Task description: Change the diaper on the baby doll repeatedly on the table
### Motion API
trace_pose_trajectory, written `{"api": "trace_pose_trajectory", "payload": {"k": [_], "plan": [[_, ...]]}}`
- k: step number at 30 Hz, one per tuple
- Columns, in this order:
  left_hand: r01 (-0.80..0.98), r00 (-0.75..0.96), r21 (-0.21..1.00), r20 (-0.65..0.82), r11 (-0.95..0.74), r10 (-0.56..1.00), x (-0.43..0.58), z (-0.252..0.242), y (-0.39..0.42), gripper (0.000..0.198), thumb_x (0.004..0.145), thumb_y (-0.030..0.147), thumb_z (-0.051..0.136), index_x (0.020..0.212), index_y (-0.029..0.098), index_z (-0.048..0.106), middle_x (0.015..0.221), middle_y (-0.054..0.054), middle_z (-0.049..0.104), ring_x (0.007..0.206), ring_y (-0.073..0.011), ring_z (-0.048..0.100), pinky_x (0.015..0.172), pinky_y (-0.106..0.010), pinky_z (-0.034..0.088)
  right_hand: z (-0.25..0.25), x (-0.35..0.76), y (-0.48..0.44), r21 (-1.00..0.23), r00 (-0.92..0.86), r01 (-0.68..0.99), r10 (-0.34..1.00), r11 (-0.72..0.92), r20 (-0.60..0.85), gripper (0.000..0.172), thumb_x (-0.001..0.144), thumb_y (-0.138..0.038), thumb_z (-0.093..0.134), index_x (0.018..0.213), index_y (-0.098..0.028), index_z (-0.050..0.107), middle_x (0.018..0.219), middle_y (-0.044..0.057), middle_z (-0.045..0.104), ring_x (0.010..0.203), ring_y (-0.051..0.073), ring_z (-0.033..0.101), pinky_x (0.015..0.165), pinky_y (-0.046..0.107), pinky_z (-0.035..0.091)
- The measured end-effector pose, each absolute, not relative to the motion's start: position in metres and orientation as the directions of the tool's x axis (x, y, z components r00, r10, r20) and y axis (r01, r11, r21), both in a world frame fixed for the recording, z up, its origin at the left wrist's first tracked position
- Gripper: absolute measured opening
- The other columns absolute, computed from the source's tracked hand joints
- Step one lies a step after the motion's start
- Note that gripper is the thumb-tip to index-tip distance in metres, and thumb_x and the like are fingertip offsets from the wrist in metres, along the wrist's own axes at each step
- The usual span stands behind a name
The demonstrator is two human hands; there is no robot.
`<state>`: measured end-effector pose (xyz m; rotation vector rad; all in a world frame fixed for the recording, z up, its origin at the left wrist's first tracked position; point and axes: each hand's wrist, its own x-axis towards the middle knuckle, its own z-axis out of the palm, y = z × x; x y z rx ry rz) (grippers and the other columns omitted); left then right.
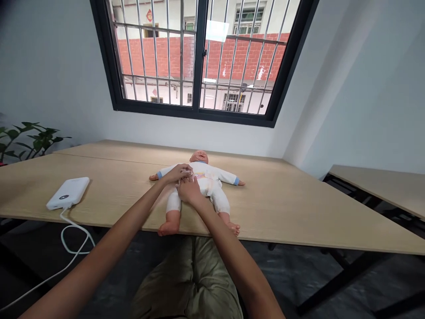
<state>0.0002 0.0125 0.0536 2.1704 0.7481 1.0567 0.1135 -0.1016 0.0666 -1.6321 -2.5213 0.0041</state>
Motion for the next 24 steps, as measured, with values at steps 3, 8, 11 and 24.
{"api": "trace_pose_trajectory", "payload": {"k": [3,8,11,24], "plan": [[0.215,0.563,0.741,0.438,-0.637,0.7,-0.007,0.056,0.006,0.027,0.074,0.039,0.06,0.086,0.015,0.065,0.087,-0.006,0.069,0.078,-0.0183,0.064,0.074,-0.031,0.052,0.077,0.117,-0.116,-0.096,-0.462,0.873,0.874,0.477,0.149,0.05,0.101,-0.031,0.034,0.14,-0.004,0.048,0.153,0.022,0.036,0.145,0.034,0.027,0.116,0.049,0.026],[0.212,0.589,0.742,0.422,-0.636,0.689,-0.007,0.059,0.003,0.029,0.074,0.045,0.066,0.083,0.017,0.067,0.092,-0.006,0.07,0.087,-0.0209,0.064,0.081,-0.032,0.052,0.102,0.163,-0.132,-0.2,-0.561,0.785,0.81,0.586,0.173,0.04,0.093,-0.034,0.053,0.126,-0.016,0.064,0.139,0.015,0.056,0.127,0.034,0.052,0.111,0.045,0.035],[0.208,0.56,0.735,0.451,-0.645,0.695,0.001,0.059,0.006,0.027,0.073,0.045,0.066,0.078,0.018,0.065,0.089,-0.006,0.069,0.088,-0.0217,0.063,0.085,-0.034,0.051,0.105,0.201,-0.133,-0.207,-0.436,0.866,0.89,0.455,0.134,0.051,0.09,-0.037,0.058,0.137,-0.018,0.057,0.148,0.014,0.047,0.137,0.036,0.043,0.113,0.046,0.033],[0.195,0.549,0.736,0.466,-0.648,0.694,0.014,0.059,-0.005,0.039,0.074,0.043,0.07,0.103,0.018,0.066,0.12,-0.01,0.066,0.113,-0.0252,0.059,0.099,-0.037,0.045,0.09,0.222,-0.12,-0.238,-0.459,0.867,0.888,0.438,-0.038,0.074,0.081,-0.046,0.068,0.148,-0.026,0.043,0.159,0.01,0.027,0.143,0.039,0.033,0.116,0.048,0.027]]}}
